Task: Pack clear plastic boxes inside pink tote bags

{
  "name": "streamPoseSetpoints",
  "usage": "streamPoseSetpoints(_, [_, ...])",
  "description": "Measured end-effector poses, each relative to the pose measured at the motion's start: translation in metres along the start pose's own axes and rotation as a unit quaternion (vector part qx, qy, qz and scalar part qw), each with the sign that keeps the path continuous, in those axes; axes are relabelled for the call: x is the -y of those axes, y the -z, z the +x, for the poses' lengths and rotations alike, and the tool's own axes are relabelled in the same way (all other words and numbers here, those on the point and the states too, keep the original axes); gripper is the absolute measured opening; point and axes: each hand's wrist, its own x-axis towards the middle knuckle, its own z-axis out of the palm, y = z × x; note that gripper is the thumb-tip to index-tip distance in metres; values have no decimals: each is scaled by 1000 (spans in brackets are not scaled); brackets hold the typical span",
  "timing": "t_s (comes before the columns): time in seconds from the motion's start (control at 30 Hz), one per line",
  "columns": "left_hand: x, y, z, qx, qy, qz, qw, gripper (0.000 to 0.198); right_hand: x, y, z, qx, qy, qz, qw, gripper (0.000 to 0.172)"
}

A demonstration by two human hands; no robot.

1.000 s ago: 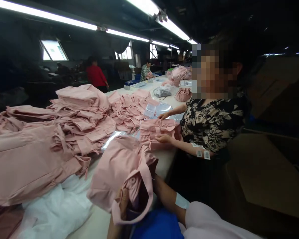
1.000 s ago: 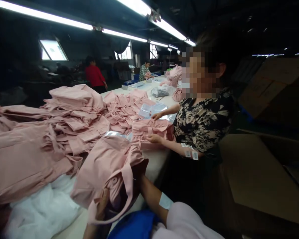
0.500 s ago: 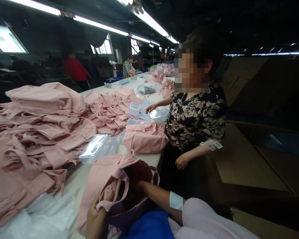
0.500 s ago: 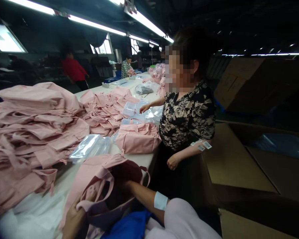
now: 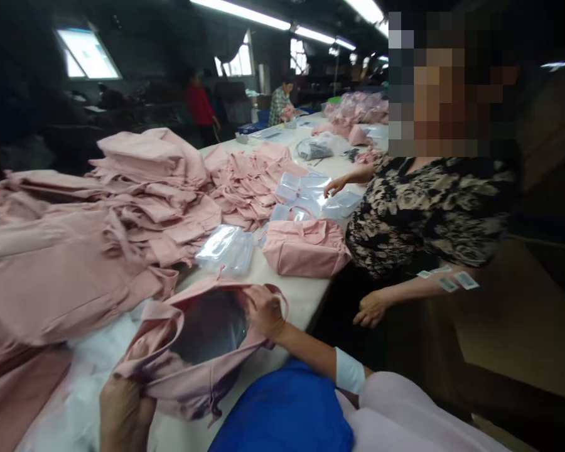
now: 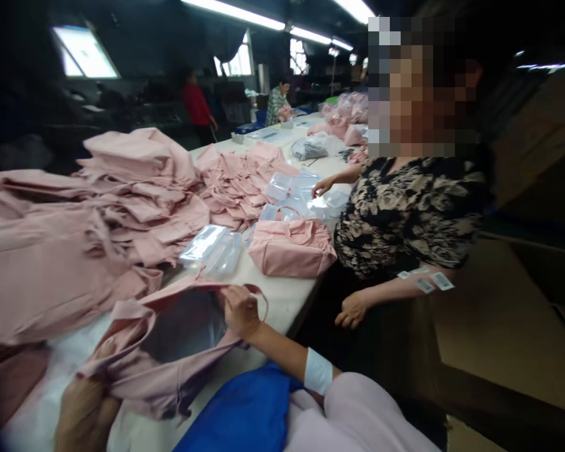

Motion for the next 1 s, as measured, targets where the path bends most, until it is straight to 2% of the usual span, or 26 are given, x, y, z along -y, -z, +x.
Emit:
streamPoseSetpoints(0.07, [0,23,5,-46,7,-67,997,39,7,12,4,-77,35,-56,995,45])
streamPoseSetpoints(0.13, [7,42,10,-125,-7,-88,988,37,11,19,12,-110,16,-71,991,63])
streamPoseSetpoints(0.17, [12,50,12,-160,-18,-76,984,38,11,19,17,-97,-16,-44,994,75])
streamPoseSetpoints(0.2, [16,57,15,-180,-24,-60,982,39,10,15,23,-58,-62,11,996,84])
streamPoseSetpoints(0.23, [21,63,17,-184,-24,-47,981,41,9,9,28,7,-117,88,989,86])
streamPoseSetpoints(0.27, [24,67,20,-177,-21,-40,983,43,8,0,34,86,-170,177,966,80])
streamPoseSetpoints(0.3, [27,69,21,-164,-13,-41,985,46,8,-11,38,160,-215,265,926,69])
streamPoseSetpoints(0.33, [29,70,22,-148,-4,-46,988,47,11,-21,42,213,-247,341,881,55])
streamPoseSetpoints(0.37, [30,70,22,-133,2,-54,990,49,15,-32,44,241,-267,398,844,43])
streamPoseSetpoints(0.4, [30,69,20,-123,4,-64,990,49,21,-40,45,249,-275,437,819,35])
streamPoseSetpoints(0.47, [27,65,11,-110,-14,-49,993,45,38,-52,42,244,-265,493,792,33])
streamPoseSetpoints(0.53, [21,59,-3,-88,-56,32,994,37,54,-56,35,257,-233,541,766,41])
streamPoseSetpoints(0.63, [14,47,-28,3,-125,178,976,30,67,-56,22,272,-176,590,740,48])
streamPoseSetpoints(0.7, [11,38,-41,53,-144,201,968,28,68,-58,15,269,-144,575,759,43])
streamPoseSetpoints(0.77, [11,30,-46,59,-125,184,973,20,66,-60,12,255,-97,526,806,34])
streamPoseSetpoints(0.83, [11,25,-45,52,-59,113,991,21,63,-62,11,237,-40,444,863,27])
streamPoseSetpoints(0.93, [6,21,-37,53,56,-45,996,48,62,-64,11,207,19,300,931,17])
streamPoseSetpoints(1.0, [2,19,-33,52,107,-124,985,64,65,-66,8,182,32,224,957,18])
